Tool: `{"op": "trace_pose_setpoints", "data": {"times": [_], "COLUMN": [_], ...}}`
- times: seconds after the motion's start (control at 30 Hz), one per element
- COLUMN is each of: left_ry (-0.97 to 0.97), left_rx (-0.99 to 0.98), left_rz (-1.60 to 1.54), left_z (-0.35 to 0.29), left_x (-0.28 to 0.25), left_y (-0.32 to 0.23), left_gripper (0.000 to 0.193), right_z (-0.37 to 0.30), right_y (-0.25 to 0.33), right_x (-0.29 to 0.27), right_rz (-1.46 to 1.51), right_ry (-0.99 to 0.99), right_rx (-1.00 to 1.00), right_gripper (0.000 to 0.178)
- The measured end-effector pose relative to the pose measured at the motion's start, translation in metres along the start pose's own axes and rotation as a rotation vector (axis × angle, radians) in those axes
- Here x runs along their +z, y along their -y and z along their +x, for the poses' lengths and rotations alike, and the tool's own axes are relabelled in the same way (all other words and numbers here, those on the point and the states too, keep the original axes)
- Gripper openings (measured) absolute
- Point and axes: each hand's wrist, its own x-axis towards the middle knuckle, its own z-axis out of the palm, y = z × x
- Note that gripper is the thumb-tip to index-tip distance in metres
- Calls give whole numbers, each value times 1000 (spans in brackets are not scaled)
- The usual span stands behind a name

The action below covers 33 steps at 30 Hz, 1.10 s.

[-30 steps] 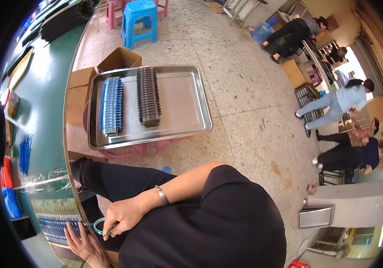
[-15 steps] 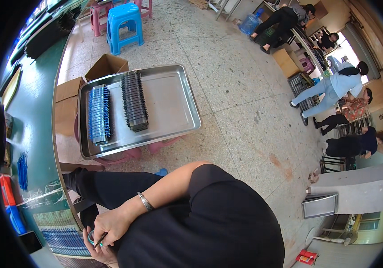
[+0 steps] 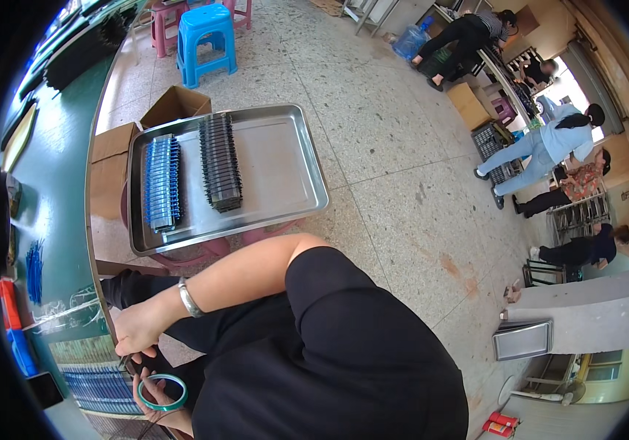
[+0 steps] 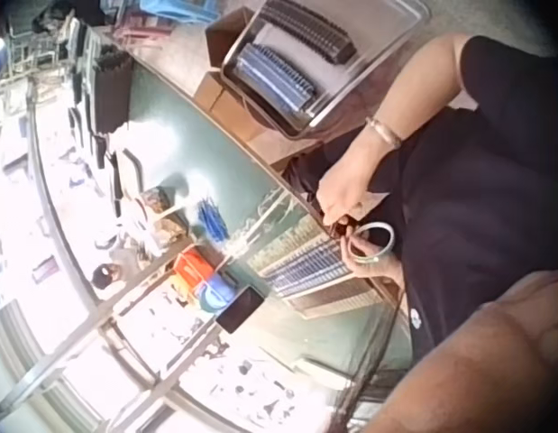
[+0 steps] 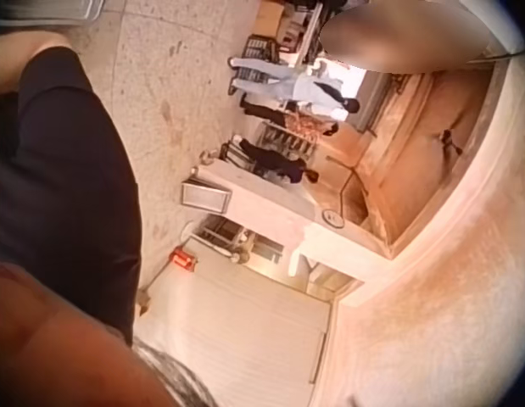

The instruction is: Placing electronic components into a tray and applying tape or alignment using manual tools.

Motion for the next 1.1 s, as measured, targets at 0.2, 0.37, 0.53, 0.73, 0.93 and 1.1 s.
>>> {"op": "trace_pose_setpoints", "data": {"times": [0.2, 0.37, 0.53, 0.73, 0.93, 1.1], "left_ry": [-22, -46, -2, -58, -51, -7], "left_rx": [-107, -99, -99, -110, -114, -108], "left_rz": [-44, -68, -333, -468, -489, -460], "left_z": [2, -8, -11, -17, -13, -12], "left_x": [0, 4, 22, 24, 22, 23], "left_y": [-15, -28, -33, -26, -27, -28], "left_gripper": [34, 28, 22, 25, 24, 24], "right_z": [39, 34, 33, 61, 70, 76], "right_y": [10, 34, 32, 41, 45, 42], "right_x": [9, -5, -22, -6, 2, -1], "right_rz": [-482, -647, -670, -881, -899, -892], "right_ry": [57, 114, 140, 268, 281, 292], "right_rx": [44, 64, 83, -34, -54, -86], "right_gripper": [38, 43, 42, 42, 42, 38]}}
